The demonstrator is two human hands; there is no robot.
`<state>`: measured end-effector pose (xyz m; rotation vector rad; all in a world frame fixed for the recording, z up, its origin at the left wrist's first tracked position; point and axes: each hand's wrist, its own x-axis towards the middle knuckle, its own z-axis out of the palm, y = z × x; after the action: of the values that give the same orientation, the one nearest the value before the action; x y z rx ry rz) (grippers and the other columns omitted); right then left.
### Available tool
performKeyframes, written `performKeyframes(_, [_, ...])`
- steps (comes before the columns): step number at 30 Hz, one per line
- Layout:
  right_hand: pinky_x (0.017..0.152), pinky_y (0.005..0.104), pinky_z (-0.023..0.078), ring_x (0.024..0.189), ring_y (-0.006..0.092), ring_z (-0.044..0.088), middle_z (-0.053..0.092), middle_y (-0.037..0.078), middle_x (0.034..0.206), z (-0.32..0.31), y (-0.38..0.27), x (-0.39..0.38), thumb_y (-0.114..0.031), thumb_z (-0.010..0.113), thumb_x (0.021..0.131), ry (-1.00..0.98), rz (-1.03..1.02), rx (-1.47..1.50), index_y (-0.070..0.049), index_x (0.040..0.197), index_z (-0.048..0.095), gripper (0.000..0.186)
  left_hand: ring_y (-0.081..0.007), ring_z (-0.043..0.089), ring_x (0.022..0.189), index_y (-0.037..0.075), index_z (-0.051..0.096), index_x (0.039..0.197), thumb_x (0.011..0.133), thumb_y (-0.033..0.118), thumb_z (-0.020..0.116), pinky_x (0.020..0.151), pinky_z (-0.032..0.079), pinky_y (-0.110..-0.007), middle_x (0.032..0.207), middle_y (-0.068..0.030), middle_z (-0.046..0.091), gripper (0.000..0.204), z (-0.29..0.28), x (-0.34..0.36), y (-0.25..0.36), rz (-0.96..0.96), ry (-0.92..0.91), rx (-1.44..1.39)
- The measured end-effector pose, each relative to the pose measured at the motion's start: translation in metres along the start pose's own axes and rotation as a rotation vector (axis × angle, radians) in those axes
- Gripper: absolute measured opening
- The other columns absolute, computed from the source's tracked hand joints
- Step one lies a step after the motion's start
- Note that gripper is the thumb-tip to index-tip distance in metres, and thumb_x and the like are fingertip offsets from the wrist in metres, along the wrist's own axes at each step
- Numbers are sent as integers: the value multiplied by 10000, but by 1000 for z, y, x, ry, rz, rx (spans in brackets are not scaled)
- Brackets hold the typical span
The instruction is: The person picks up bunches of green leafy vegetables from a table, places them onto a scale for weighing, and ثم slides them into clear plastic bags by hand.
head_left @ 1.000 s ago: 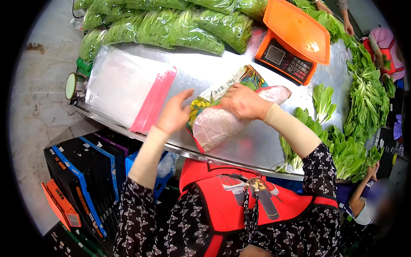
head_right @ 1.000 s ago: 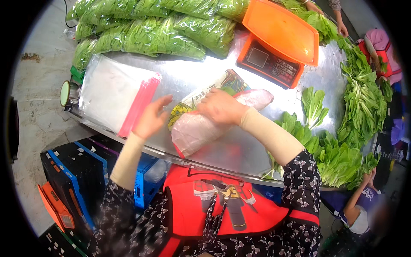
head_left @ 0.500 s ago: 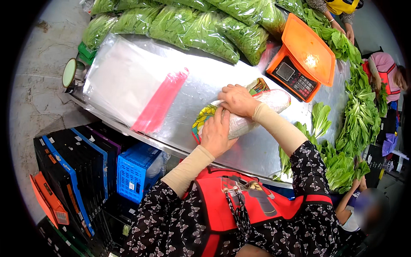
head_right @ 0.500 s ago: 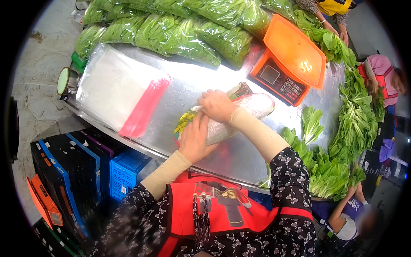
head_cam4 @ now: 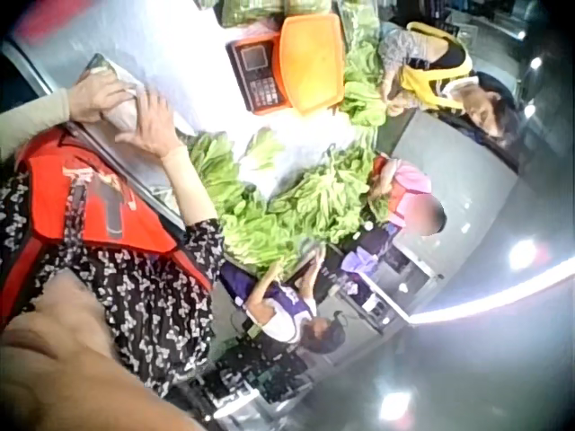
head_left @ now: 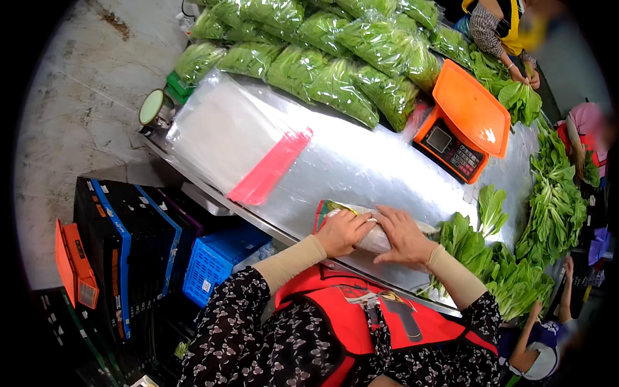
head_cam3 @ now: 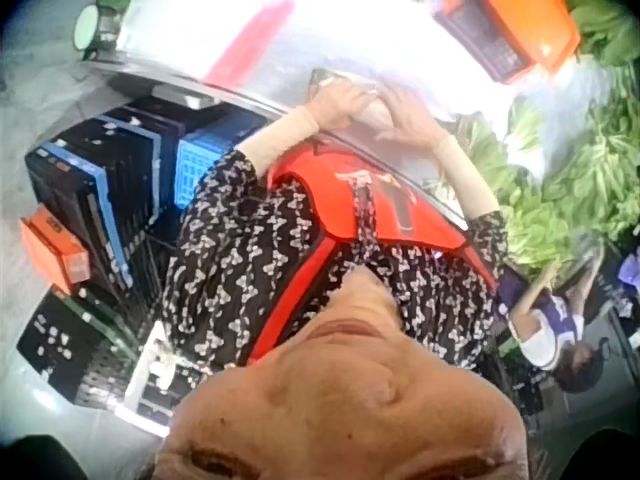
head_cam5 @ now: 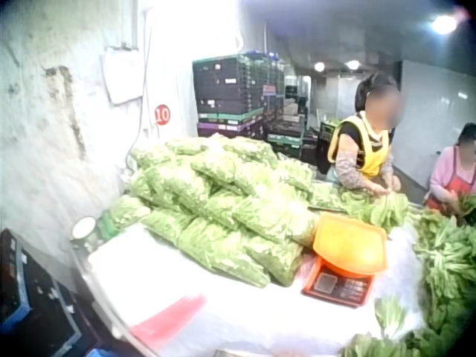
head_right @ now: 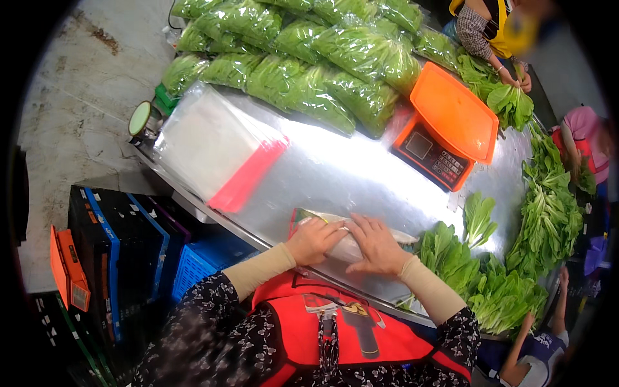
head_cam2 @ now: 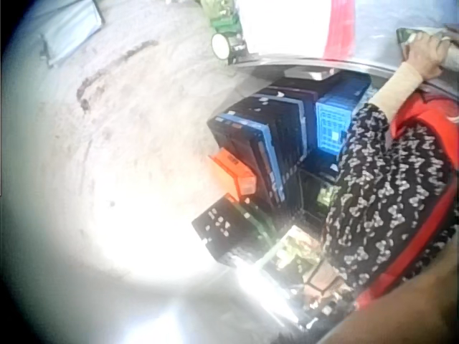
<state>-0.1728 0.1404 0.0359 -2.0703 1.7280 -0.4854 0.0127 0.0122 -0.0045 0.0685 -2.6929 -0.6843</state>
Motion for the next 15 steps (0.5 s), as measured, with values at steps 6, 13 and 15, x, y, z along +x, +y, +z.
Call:
performKeyframes(6, [908,457,418,1053,393,520,482,199,1264,-2,-17,-2,-238,804,577,-47,170,23,-72,1379,354,934,-318,546,1003,48,567,1150,666,94,625,920,425,-449,1204,-136,552,490,-9,7,-1,37,-18,-20])
performKeyframes(13, [892,431,440,1070,401,513,498,213,1218,-30,-25,17,-115,734,598,291,375,-1,-89,1365,402,837,-330,453,1237,60,552,1207,793,81,531,1069,311,-505,1341,-138,487,415,-73,33,-12,-21,219,107])
performKeyframes(15, [891,434,436,1051,406,511,487,218,1224,-13,-14,12,-117,725,606,312,421,-32,-101,1360,419,814,-348,495,1149,20,560,1140,775,94,566,994,375,-476,1225,-155,551,373,-93,21,-49,-186,210,44])
